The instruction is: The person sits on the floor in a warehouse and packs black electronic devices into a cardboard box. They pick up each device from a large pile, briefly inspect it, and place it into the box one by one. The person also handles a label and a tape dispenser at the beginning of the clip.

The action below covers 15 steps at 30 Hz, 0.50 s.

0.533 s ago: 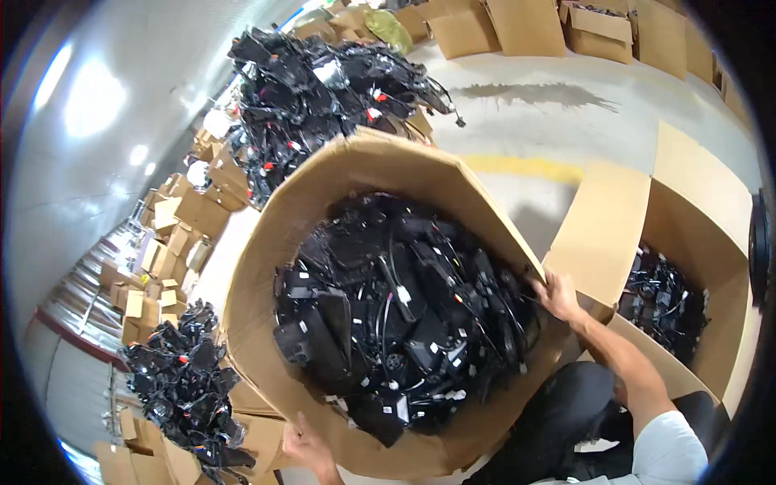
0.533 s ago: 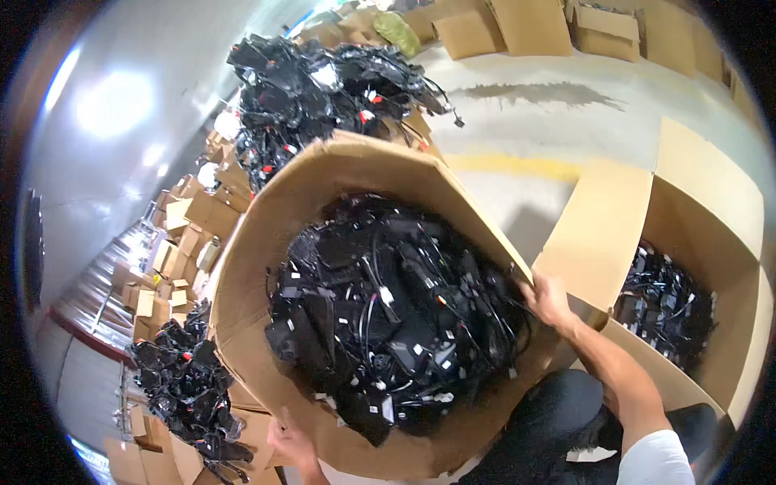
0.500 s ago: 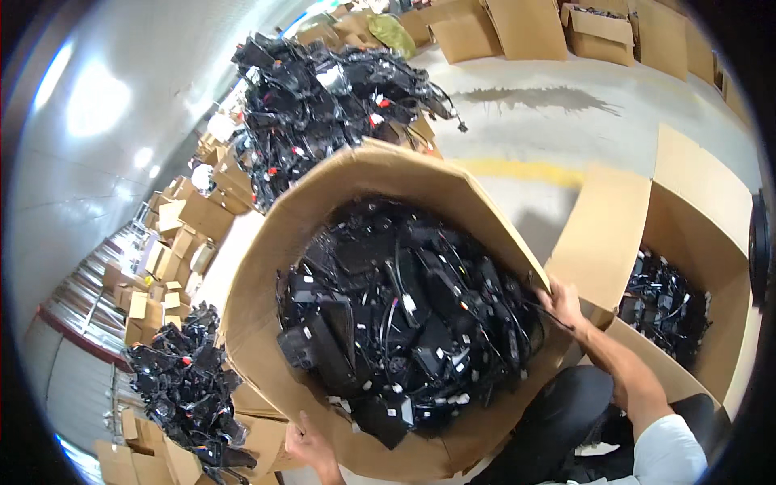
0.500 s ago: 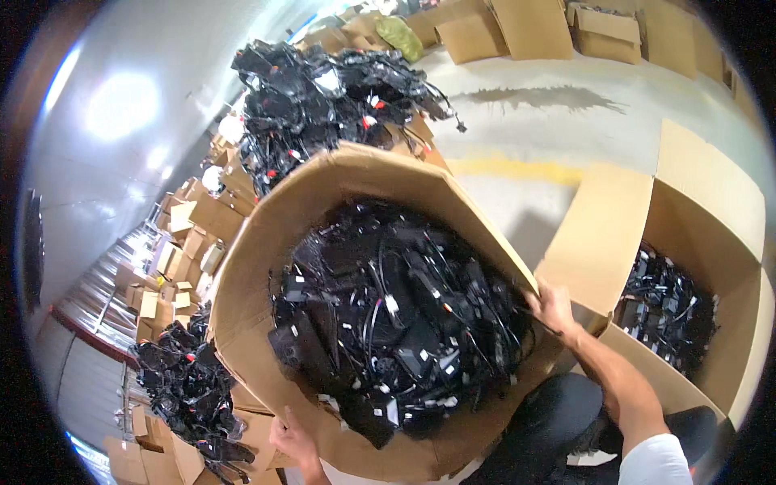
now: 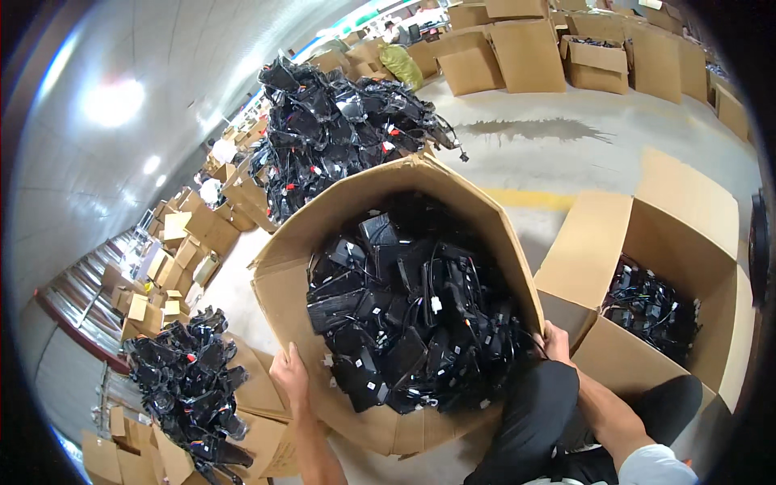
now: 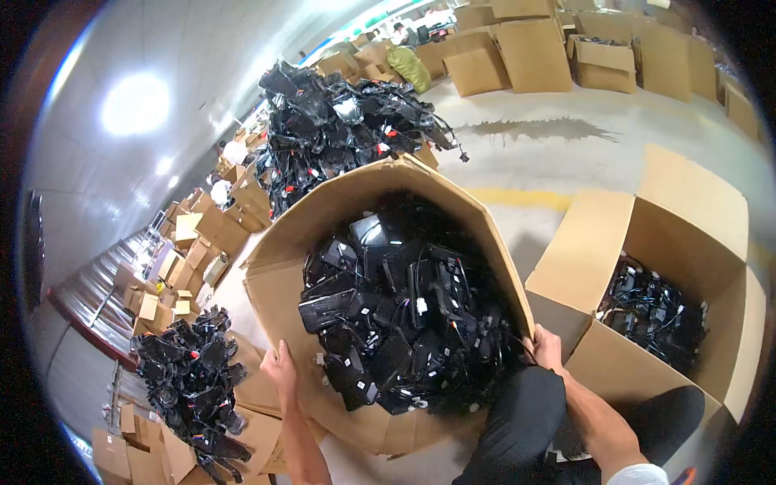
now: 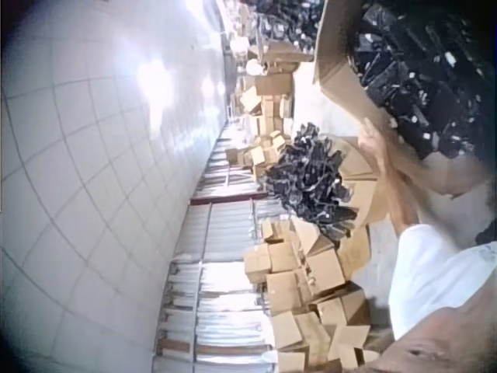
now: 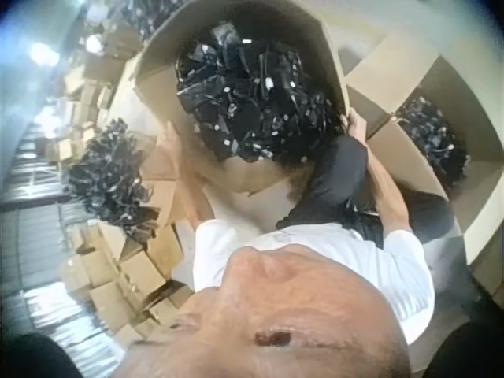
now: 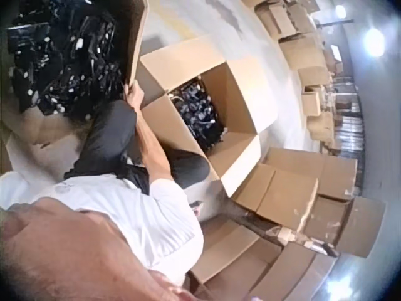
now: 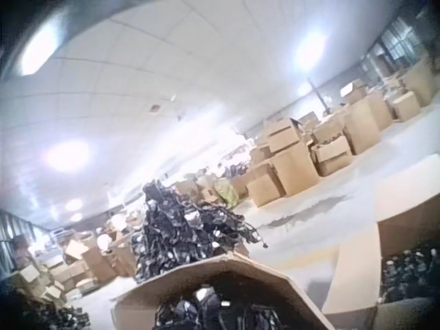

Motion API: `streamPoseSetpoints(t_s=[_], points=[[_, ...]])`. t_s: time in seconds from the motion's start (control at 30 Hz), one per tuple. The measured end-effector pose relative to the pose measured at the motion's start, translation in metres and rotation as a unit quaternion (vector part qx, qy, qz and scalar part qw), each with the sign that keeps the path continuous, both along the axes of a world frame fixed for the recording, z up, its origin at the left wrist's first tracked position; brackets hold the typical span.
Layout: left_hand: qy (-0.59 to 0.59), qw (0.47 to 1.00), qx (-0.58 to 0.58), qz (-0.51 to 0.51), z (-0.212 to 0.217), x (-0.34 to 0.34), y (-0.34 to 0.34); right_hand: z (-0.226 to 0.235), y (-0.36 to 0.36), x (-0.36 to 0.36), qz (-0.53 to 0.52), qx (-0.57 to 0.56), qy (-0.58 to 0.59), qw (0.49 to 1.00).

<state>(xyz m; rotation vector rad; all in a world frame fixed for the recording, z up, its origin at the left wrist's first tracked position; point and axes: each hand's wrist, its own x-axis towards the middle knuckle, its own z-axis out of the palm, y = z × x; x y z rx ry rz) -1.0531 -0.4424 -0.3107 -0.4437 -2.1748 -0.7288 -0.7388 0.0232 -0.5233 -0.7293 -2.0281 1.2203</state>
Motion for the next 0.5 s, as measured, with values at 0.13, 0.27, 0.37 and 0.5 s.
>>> streamPoseSetpoints(t_s=[0.13, 0.27, 0.37, 0.5], points=[[0.065, 0.997, -0.001, -0.03, -0.017, -0.007, -0.022, 0.018, 0.002, -0.012, 0.002, 0.1, -0.017, 0.995], [0.015, 1.0, 0.005, 0.019, -0.03, 0.043, -0.048, 0.041, -0.004, -0.027, -0.013, 0.124, 0.012, 0.992], [-0.017, 0.999, -0.013, 0.049, -0.035, 0.068, -0.054, 0.046, 0.025, -0.047, 0.031, 0.1, -0.025, 0.994], [-0.03, 0.997, -0.025, 0.07, -0.024, 0.052, -0.042, 0.046, 0.056, -0.093, 0.031, 0.147, -0.075, 0.986]])
